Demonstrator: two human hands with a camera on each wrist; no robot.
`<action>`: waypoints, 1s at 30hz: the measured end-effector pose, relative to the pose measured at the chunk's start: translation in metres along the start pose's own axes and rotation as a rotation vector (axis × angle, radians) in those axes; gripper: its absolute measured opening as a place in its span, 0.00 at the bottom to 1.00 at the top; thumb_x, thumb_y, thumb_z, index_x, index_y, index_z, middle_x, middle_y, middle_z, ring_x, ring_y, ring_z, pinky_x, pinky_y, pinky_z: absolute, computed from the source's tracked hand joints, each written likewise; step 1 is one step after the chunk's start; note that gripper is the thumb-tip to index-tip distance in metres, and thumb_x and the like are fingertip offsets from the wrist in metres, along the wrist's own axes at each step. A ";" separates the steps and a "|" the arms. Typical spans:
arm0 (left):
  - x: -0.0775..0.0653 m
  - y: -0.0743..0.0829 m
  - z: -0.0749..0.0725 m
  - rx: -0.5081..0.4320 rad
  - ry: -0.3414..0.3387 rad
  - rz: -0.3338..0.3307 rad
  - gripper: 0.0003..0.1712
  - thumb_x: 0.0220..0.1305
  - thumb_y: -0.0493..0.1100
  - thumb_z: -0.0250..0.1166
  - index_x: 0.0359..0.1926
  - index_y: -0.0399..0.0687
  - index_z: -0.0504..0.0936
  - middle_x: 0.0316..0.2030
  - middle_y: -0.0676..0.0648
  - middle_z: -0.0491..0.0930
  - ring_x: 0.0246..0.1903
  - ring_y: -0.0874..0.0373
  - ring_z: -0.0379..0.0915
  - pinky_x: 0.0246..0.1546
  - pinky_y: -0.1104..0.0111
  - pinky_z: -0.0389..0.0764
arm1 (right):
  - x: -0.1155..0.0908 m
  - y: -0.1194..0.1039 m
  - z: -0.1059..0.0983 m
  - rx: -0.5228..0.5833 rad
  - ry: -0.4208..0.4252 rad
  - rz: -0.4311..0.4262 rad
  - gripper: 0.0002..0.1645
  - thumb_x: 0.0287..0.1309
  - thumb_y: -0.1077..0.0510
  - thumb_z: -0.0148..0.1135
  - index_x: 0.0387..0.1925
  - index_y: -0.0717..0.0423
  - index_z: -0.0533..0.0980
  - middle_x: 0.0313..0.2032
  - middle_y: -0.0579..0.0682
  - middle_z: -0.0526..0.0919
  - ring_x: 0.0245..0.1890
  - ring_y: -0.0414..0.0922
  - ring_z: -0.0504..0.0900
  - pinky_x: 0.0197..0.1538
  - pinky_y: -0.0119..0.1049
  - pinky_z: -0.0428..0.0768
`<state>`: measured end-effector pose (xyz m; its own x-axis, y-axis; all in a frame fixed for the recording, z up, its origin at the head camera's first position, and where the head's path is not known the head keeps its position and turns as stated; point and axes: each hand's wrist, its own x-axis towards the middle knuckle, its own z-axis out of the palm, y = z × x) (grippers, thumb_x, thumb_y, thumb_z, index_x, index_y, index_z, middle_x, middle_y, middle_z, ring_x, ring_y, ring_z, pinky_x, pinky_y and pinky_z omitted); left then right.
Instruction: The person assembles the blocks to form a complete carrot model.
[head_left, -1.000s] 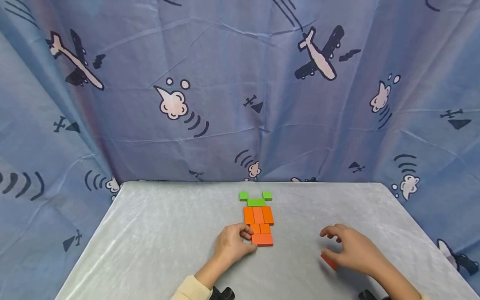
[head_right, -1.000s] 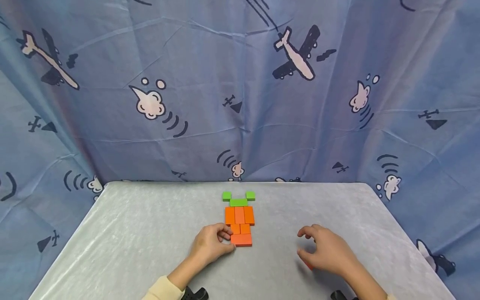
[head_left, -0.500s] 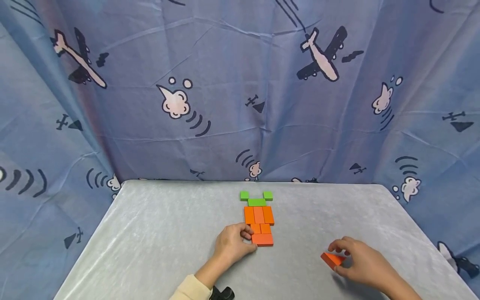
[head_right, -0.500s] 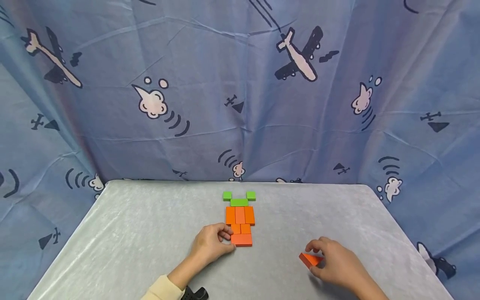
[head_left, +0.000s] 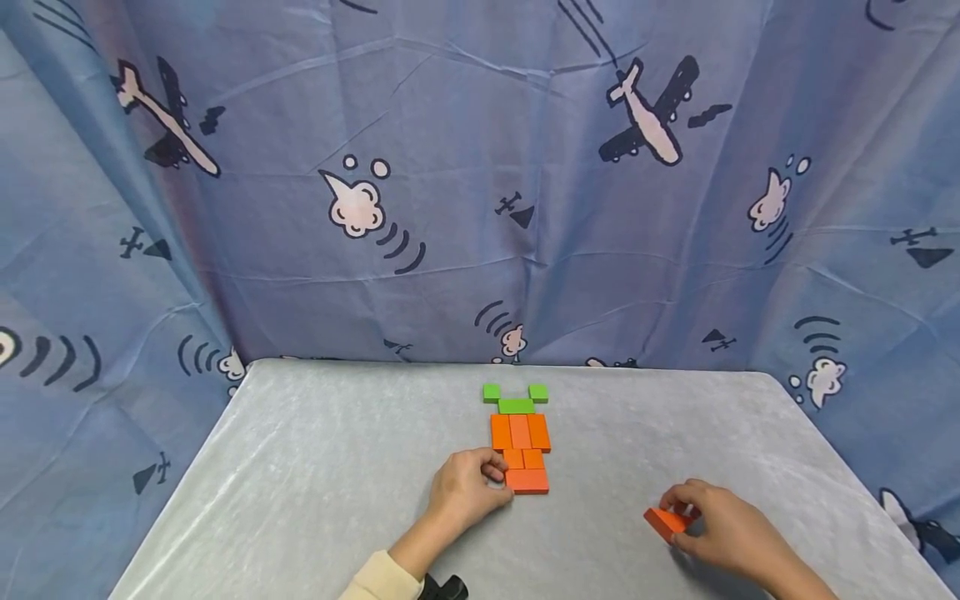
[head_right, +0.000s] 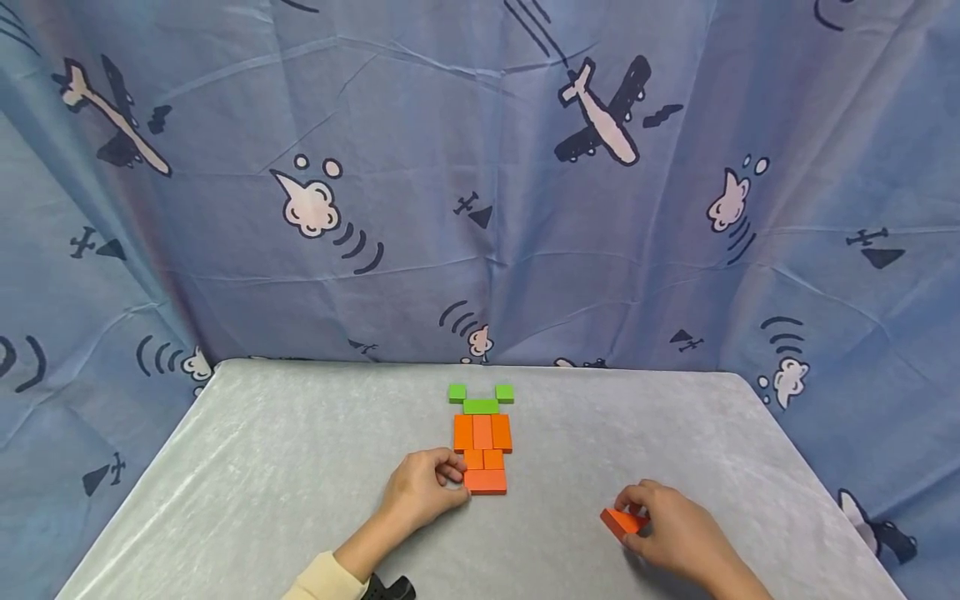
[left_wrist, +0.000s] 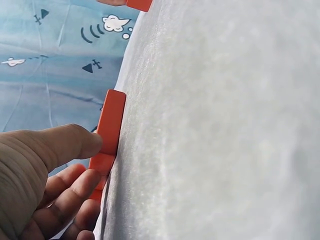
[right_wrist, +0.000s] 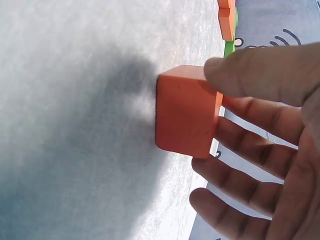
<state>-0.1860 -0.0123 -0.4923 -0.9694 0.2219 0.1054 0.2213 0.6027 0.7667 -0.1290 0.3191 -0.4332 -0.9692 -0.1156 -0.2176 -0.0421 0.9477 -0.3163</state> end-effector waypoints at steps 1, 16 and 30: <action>0.000 0.000 0.000 -0.001 0.003 0.003 0.13 0.41 0.45 0.75 0.32 0.57 0.84 0.24 0.63 0.81 0.25 0.72 0.74 0.30 0.74 0.73 | 0.000 0.000 0.000 -0.002 0.002 0.001 0.20 0.35 0.57 0.78 0.35 0.46 0.80 0.33 0.41 0.80 0.32 0.39 0.77 0.34 0.37 0.77; -0.002 0.002 -0.002 0.013 0.001 -0.002 0.11 0.42 0.43 0.73 0.32 0.56 0.85 0.24 0.62 0.82 0.23 0.75 0.72 0.30 0.74 0.72 | 0.004 -0.025 0.000 -0.058 0.113 -0.239 0.18 0.36 0.54 0.77 0.33 0.42 0.80 0.31 0.34 0.78 0.29 0.32 0.76 0.31 0.31 0.75; -0.003 0.000 -0.006 0.034 0.003 0.006 0.09 0.44 0.45 0.74 0.31 0.58 0.85 0.24 0.63 0.81 0.23 0.74 0.72 0.28 0.75 0.71 | 0.036 -0.106 0.027 -0.037 0.136 -0.519 0.14 0.42 0.55 0.73 0.35 0.44 0.80 0.30 0.35 0.77 0.29 0.33 0.73 0.32 0.28 0.74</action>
<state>-0.1842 -0.0175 -0.4891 -0.9682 0.2238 0.1117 0.2308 0.6273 0.7438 -0.1532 0.2059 -0.4323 -0.8415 -0.5342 0.0813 -0.5299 0.7864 -0.3175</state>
